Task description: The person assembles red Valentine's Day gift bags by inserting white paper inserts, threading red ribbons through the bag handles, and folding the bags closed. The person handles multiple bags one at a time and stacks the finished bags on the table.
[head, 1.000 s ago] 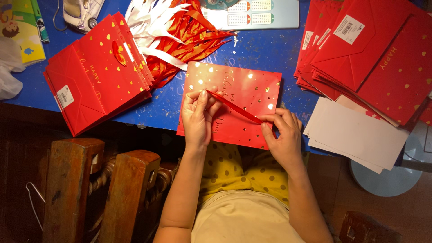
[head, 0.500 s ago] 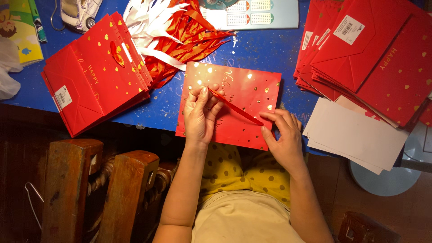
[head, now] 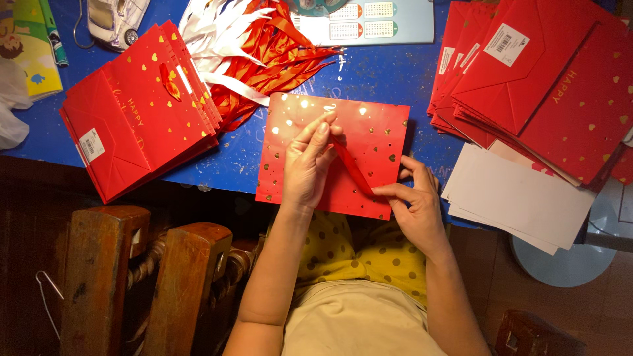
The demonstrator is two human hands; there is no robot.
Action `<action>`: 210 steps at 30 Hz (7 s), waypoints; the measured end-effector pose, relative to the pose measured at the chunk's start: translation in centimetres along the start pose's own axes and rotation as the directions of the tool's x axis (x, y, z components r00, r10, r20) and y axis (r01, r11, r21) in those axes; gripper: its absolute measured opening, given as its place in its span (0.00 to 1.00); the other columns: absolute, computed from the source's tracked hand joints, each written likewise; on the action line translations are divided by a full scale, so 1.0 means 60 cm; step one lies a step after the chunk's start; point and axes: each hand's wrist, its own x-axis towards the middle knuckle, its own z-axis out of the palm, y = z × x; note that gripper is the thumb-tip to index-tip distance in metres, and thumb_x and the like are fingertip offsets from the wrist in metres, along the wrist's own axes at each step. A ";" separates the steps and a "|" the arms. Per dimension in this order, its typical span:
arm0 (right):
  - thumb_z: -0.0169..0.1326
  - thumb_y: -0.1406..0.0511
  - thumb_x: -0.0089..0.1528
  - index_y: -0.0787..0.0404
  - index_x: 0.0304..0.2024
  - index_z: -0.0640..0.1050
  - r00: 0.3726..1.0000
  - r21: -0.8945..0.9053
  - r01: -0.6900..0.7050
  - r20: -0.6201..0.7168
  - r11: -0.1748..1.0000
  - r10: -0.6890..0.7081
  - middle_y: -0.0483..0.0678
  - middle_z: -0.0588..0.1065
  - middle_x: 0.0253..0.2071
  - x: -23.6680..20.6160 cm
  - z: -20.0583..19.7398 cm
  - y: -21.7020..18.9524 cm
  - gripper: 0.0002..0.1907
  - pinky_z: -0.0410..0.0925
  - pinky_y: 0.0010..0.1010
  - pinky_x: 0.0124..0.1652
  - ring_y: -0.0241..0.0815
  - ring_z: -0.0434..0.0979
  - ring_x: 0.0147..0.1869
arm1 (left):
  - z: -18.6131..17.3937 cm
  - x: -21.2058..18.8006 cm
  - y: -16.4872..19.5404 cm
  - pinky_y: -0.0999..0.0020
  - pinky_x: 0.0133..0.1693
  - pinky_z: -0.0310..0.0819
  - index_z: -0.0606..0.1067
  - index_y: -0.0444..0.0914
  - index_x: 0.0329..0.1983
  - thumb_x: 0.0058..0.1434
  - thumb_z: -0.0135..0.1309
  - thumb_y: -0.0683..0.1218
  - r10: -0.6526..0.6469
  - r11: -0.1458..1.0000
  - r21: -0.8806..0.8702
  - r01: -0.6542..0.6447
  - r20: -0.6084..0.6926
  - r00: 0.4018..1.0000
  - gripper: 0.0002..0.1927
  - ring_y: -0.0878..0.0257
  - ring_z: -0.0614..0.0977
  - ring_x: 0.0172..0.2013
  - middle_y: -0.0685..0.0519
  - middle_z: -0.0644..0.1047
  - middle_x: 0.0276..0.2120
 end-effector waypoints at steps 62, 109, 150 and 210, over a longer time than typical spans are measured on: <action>0.57 0.71 0.67 0.65 0.44 0.79 0.953 0.125 -0.131 -0.257 0.983 0.159 0.46 0.71 0.29 0.067 0.040 0.028 0.04 0.64 0.28 0.33 0.33 0.67 0.30 | -0.020 0.019 0.012 0.68 0.38 0.83 0.69 0.35 0.57 0.73 0.40 0.42 -0.294 0.776 0.613 0.149 0.143 0.945 0.13 0.64 0.85 0.37 0.49 0.78 0.41; 0.40 0.64 0.79 0.58 0.56 0.62 0.814 0.841 0.239 -0.446 0.486 0.372 0.63 0.77 0.53 0.033 0.048 0.098 0.06 0.77 0.41 0.52 0.53 0.83 0.49 | 0.047 -0.040 -0.067 0.71 0.44 0.81 0.74 0.33 0.53 0.70 0.52 0.41 0.043 0.730 0.669 -0.135 0.153 0.987 0.11 0.68 0.82 0.41 0.53 0.81 0.42; 0.50 0.72 0.57 0.72 0.43 0.75 0.967 0.304 0.192 0.106 0.933 -0.234 0.61 0.77 0.41 0.051 -0.006 -0.024 0.12 0.70 0.38 0.46 0.60 0.78 0.47 | 0.144 -0.137 0.109 0.65 0.34 0.73 0.79 0.37 0.52 0.61 0.59 0.39 0.215 0.203 0.817 -0.539 0.500 0.839 0.15 0.57 0.77 0.28 0.49 0.76 0.30; 0.56 0.68 0.63 0.64 0.49 0.80 0.971 -0.157 0.199 0.166 0.967 -0.173 0.55 0.75 0.57 0.030 0.043 -0.131 0.12 0.66 0.44 0.61 0.58 0.72 0.64 | -0.176 -0.098 -0.017 0.67 0.40 0.63 0.67 0.45 0.47 0.69 0.47 0.57 0.221 0.903 -0.095 -0.418 -0.733 0.643 0.13 0.68 0.68 0.35 0.60 0.69 0.35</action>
